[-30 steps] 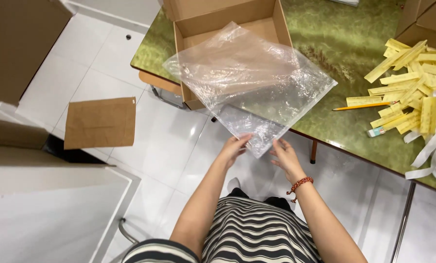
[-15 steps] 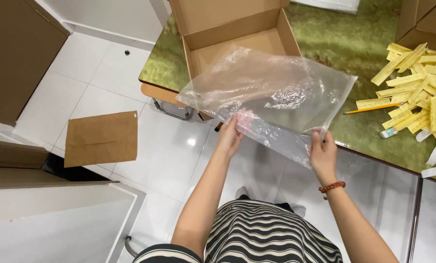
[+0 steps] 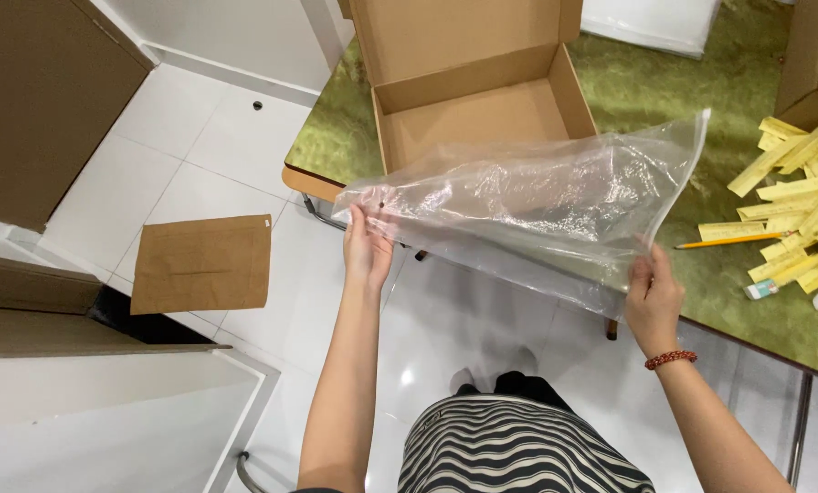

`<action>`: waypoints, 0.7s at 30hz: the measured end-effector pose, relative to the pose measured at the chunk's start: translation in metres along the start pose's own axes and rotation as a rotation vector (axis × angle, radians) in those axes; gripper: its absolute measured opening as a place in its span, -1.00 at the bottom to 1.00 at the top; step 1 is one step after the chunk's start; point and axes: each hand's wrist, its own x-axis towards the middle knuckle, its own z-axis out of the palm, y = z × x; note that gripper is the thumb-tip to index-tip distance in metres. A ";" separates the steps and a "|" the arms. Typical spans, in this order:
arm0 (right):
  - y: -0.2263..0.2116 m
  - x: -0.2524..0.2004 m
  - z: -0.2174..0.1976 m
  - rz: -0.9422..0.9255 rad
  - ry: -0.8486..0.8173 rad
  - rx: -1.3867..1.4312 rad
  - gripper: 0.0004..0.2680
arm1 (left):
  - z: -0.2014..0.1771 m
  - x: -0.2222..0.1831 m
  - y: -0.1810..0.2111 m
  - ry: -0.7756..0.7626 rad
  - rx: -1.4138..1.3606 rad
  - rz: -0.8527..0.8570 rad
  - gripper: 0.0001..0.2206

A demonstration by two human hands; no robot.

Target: Packing items into cardboard boxes, wrapping them in plastic, and finishing the presentation with ribbons and labels.

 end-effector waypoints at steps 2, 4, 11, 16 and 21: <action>0.001 0.026 0.008 -0.062 -0.006 0.003 -0.70 | 0.017 -0.014 0.021 -0.049 -0.021 0.040 -0.70; -0.001 0.051 0.018 -0.131 -0.012 0.015 -0.65 | 0.026 -0.024 0.041 -0.098 -0.041 0.092 -0.66; 0.022 0.117 0.037 0.023 -0.143 0.052 -0.89 | 0.014 -0.051 0.066 0.090 -0.024 -0.024 -0.51; 0.067 0.160 0.040 0.247 -0.364 -0.010 -0.85 | -0.004 -0.044 0.044 0.191 0.373 -0.241 -0.33; 0.029 0.203 0.030 0.549 -0.549 0.159 -0.65 | 0.003 -0.030 0.009 0.348 0.888 -0.270 -0.35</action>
